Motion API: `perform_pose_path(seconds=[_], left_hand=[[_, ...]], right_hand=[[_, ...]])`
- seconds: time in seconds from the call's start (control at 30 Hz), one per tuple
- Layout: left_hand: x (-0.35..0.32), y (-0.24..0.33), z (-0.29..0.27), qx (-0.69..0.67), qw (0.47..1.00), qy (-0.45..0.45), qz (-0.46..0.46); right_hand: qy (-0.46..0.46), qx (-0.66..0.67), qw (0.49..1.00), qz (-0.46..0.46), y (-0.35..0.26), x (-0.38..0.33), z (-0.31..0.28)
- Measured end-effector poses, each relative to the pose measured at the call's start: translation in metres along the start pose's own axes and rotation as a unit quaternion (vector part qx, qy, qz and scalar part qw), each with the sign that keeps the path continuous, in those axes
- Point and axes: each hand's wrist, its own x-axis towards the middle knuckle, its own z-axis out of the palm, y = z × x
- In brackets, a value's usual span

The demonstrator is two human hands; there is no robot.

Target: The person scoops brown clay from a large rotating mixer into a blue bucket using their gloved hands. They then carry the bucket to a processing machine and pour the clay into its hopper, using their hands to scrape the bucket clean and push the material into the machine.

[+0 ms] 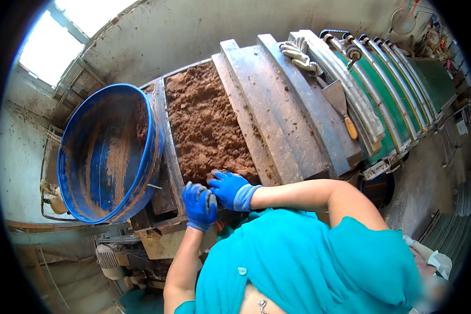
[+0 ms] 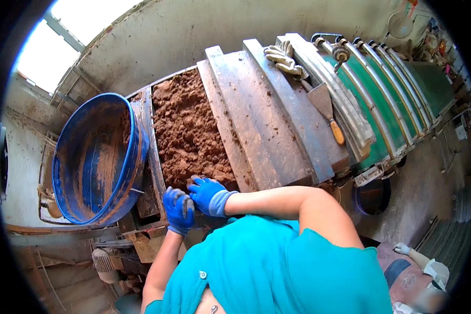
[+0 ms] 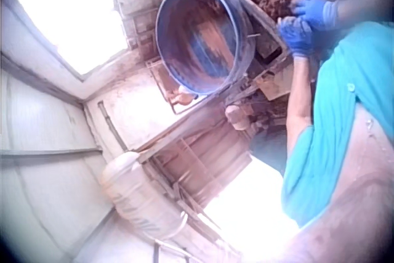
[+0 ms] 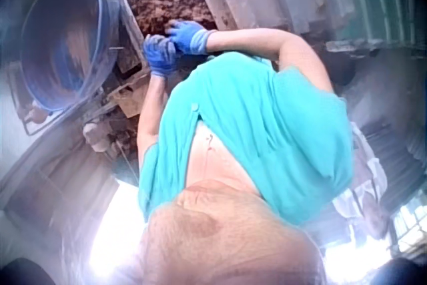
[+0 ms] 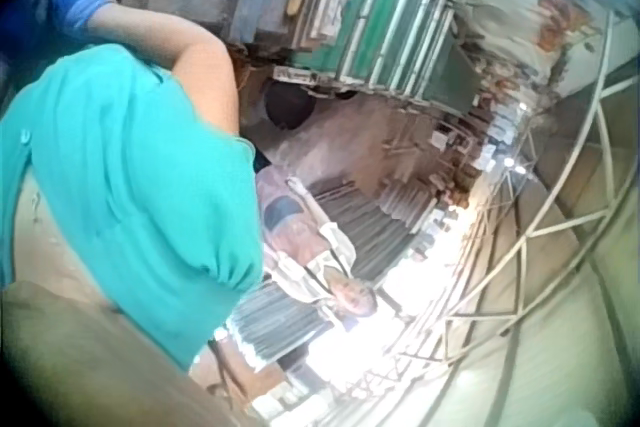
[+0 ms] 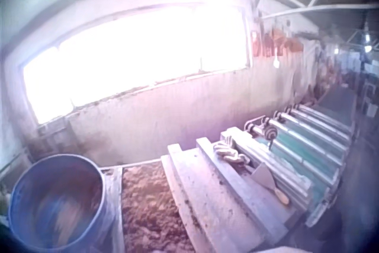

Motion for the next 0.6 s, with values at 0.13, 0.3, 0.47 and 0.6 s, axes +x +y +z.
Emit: perform_pose_path(seconds=[0.13,0.3,0.47,0.6], left_hand=[[-0.006,-0.007,-0.014,0.002,0.998,0.038,-0.051],[-0.052,-0.042,-0.061,0.165,0.972,-0.043,-0.161],[-0.052,-0.063,-0.053,0.177,0.967,-0.055,-0.176],[-0.055,-0.064,-0.054,0.190,0.968,-0.054,-0.158]], right_hand=[[-0.160,0.095,0.982,-0.041,0.004,-0.001,0.019],[-0.158,0.033,0.986,0.048,0.036,0.071,-0.051],[-0.400,0.057,0.907,0.122,0.081,0.141,-0.021],[-0.508,0.076,0.852,0.099,0.058,0.159,-0.020]])
